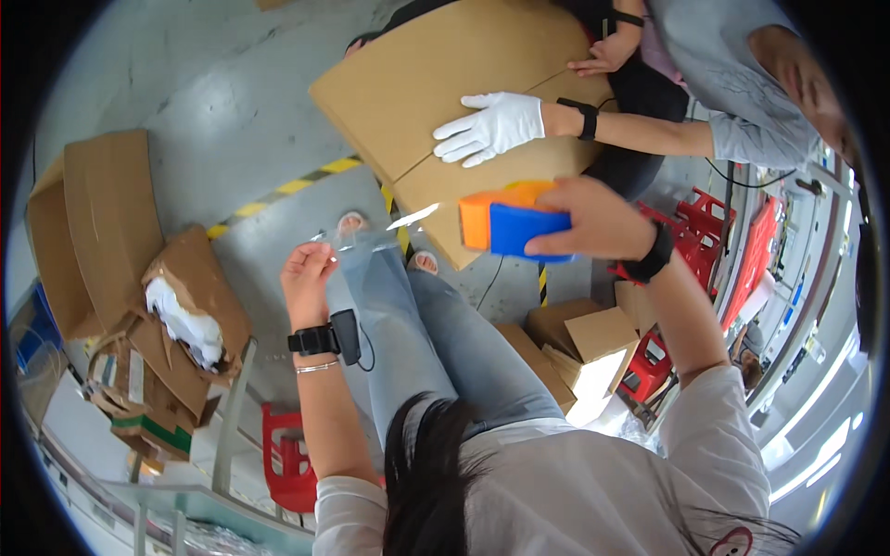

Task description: Seal cardboard boxes using a handheld tape dispenser.

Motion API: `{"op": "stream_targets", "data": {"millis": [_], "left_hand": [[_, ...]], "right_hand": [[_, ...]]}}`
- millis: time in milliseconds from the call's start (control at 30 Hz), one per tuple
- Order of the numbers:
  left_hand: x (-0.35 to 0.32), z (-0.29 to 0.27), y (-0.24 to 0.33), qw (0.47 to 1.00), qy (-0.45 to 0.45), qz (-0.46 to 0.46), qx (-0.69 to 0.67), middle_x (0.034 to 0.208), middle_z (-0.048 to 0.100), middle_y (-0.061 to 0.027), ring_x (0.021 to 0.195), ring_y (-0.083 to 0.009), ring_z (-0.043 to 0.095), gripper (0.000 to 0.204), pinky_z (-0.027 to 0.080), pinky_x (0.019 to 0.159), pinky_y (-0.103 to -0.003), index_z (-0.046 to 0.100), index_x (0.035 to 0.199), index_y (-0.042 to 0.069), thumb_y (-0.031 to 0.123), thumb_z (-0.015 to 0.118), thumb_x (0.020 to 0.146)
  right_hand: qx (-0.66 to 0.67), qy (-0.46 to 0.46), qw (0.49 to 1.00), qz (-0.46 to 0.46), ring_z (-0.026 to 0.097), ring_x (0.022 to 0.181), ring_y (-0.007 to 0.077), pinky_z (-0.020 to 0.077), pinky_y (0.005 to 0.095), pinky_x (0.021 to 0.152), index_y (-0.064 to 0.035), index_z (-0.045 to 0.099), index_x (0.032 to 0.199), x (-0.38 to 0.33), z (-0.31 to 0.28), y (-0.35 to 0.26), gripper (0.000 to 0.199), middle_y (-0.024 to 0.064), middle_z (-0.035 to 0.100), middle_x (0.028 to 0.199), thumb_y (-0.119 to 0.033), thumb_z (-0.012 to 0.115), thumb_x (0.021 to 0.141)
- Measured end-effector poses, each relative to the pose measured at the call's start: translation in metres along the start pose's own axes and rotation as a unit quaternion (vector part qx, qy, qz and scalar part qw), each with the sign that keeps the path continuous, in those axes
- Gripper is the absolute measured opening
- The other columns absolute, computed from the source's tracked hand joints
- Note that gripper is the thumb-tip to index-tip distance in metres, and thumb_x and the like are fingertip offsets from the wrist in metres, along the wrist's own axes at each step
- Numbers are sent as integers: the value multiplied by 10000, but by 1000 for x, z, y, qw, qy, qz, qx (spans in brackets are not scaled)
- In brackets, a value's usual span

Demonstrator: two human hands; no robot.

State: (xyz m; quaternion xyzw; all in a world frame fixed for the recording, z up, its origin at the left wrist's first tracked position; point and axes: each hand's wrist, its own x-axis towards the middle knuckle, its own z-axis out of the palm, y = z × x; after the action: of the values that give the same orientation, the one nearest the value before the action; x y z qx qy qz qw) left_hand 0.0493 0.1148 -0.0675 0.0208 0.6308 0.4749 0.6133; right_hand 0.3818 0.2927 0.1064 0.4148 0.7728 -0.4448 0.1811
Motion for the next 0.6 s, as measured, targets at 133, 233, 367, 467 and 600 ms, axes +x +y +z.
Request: {"op": "stream_targets", "data": {"millis": [133,233,367,467,600], "left_hand": [[47,-32,84,981,-71,91,154,802,628,-23,723,-102,591,71,495,713,-236,622,881,29,75,666,848],[78,-20,157,901,-211,112,363,771,630,-11,704,-75,579,64,475,670,-208,624,846,17,39,679,821],[103,22,208,800,-330,150,478,750,628,-5,685,-61,571,80,463,643,-202,620,841,2,22,686,802],[108,52,220,736,-394,161,527,744,625,-3,678,-59,568,89,458,634,-199,616,840,-3,27,690,799],[93,86,225,658,-459,178,569,738,623,1,672,-57,565,96,452,628,-195,612,836,-4,35,692,798]], "right_hand": [[184,76,978,58,599,750,306,466,377,690,0,641,919,-7,98,-32,499,181,619,810,-468,709,758],[395,84,906,127,602,735,172,476,309,668,24,638,980,-11,161,-81,443,132,646,841,-361,733,784],[608,200,751,165,581,792,88,486,269,704,37,634,1045,6,239,-156,397,50,650,867,-282,720,825],[661,275,678,169,583,798,92,485,264,721,33,634,1056,23,274,-214,390,34,648,878,-278,712,834],[743,337,549,181,584,804,91,482,257,733,33,634,1063,38,292,-283,393,32,651,894,-281,708,838]]}}
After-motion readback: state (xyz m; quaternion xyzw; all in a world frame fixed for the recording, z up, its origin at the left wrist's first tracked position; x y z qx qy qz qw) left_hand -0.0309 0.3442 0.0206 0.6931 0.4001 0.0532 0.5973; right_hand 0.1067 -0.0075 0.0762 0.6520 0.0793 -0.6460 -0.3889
